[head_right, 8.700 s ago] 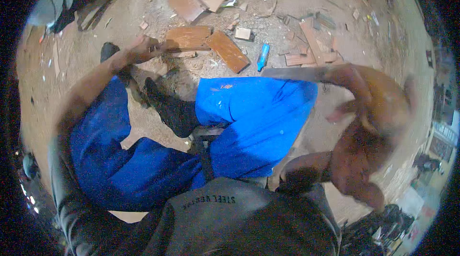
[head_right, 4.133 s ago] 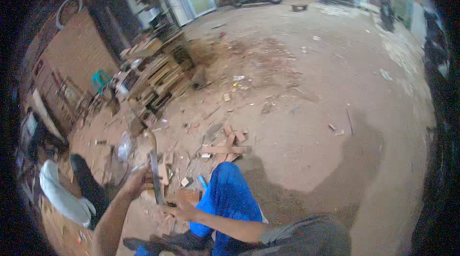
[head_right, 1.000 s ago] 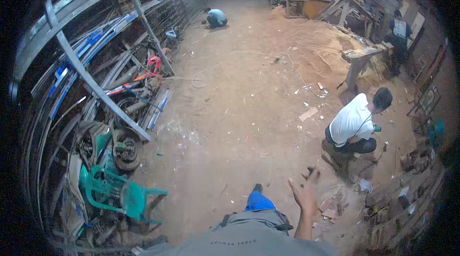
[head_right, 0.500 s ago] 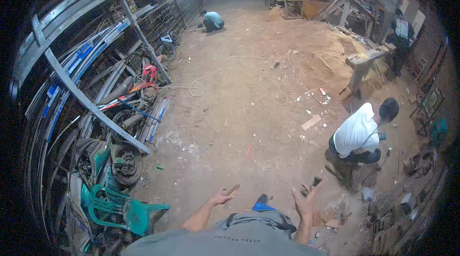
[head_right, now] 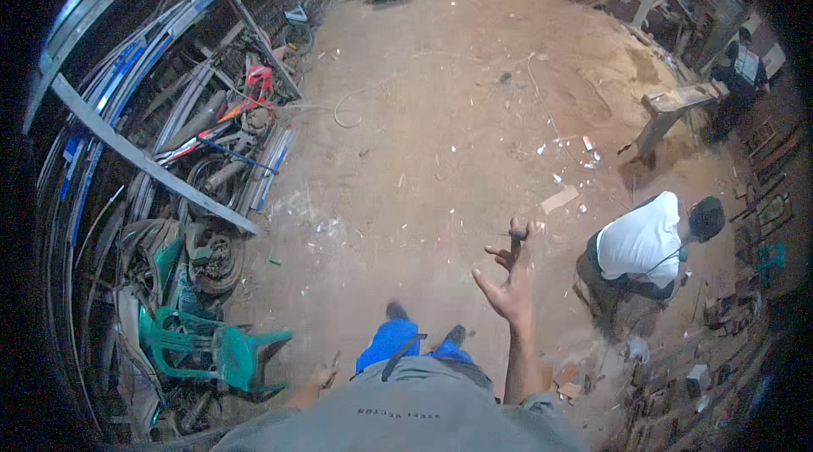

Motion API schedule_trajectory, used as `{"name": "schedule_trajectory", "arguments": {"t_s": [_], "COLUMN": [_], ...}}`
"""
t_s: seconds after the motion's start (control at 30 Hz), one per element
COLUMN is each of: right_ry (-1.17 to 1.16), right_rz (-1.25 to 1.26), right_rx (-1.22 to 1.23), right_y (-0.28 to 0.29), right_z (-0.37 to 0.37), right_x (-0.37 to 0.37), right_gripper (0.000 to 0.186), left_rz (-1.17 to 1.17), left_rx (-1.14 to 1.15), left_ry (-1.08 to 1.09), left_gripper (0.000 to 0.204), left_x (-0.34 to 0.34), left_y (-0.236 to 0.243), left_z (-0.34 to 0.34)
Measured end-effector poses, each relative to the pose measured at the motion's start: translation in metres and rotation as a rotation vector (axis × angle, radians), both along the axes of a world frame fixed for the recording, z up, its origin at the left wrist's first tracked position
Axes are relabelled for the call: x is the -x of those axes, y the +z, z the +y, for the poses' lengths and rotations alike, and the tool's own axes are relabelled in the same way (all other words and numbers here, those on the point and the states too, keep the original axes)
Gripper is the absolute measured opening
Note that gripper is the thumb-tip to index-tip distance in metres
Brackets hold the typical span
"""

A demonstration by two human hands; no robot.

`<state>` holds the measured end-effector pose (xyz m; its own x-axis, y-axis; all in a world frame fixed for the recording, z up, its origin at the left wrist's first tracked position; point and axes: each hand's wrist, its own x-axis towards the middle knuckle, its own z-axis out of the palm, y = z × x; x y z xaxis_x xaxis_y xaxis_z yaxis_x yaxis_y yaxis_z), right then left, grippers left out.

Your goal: The person carves a small piece of wood using a knife while sitting on the floor, occasionally standing up and moving pieces of wood.

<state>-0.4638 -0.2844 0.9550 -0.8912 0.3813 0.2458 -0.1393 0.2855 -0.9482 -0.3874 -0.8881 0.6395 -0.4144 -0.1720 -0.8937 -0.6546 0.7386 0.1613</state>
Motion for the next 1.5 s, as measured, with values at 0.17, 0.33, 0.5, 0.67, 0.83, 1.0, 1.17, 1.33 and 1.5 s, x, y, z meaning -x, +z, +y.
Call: {"name": "schedule_trajectory", "arguments": {"t_s": [0.17,0.33,0.5,0.67,0.83,1.0,1.17,1.33,1.5], "right_ry": [0.038,0.198,0.464,0.382,0.201,0.082,-0.096,0.110,0.152], "right_rz": [-0.181,-0.215,-0.015,0.109,0.128,0.432,0.321,0.287,0.480], "right_rx": [-0.107,-0.134,-0.247,-0.373,-0.831,-0.857,-1.203,-1.122,-0.410], "right_y": [-0.046,-0.074,0.024,0.113,0.153,0.133,0.116,0.071,0.089], "right_z": [-0.005,-0.044,-0.087,-0.077,-0.053,0.020,0.102,0.139,0.152], "right_x": [0.068,0.149,0.258,0.358,0.451,0.571,0.644,0.706,0.781], "right_gripper": [0.126,0.116,0.063,0.044,0.051,0.047,0.034,0.035,0.046], "left_rz": [-0.204,-0.163,0.068,0.241,0.400,0.333,0.283,0.196,0.298], "left_rx": [-0.130,-0.146,-0.149,-0.258,-0.282,-0.381,-0.107,-0.225,-0.197], "left_ry": [0.263,0.209,0.064,0.003,0.119,0.063,0.101,0.346,0.443], "left_gripper": [0.084,0.069,0.050,0.077,0.086,0.083,0.055,0.054,0.054], "left_x": [-0.001,0.086,0.246,0.408,0.461,0.465,0.466,0.506,0.561], "left_y": [0.011,-0.028,-0.057,0.007,-0.054,-0.105,-0.068,-0.040,-0.035], "left_z": [-0.044,-0.055,-0.091,0.043,0.021,0.017,0.068,0.127,0.187]}}
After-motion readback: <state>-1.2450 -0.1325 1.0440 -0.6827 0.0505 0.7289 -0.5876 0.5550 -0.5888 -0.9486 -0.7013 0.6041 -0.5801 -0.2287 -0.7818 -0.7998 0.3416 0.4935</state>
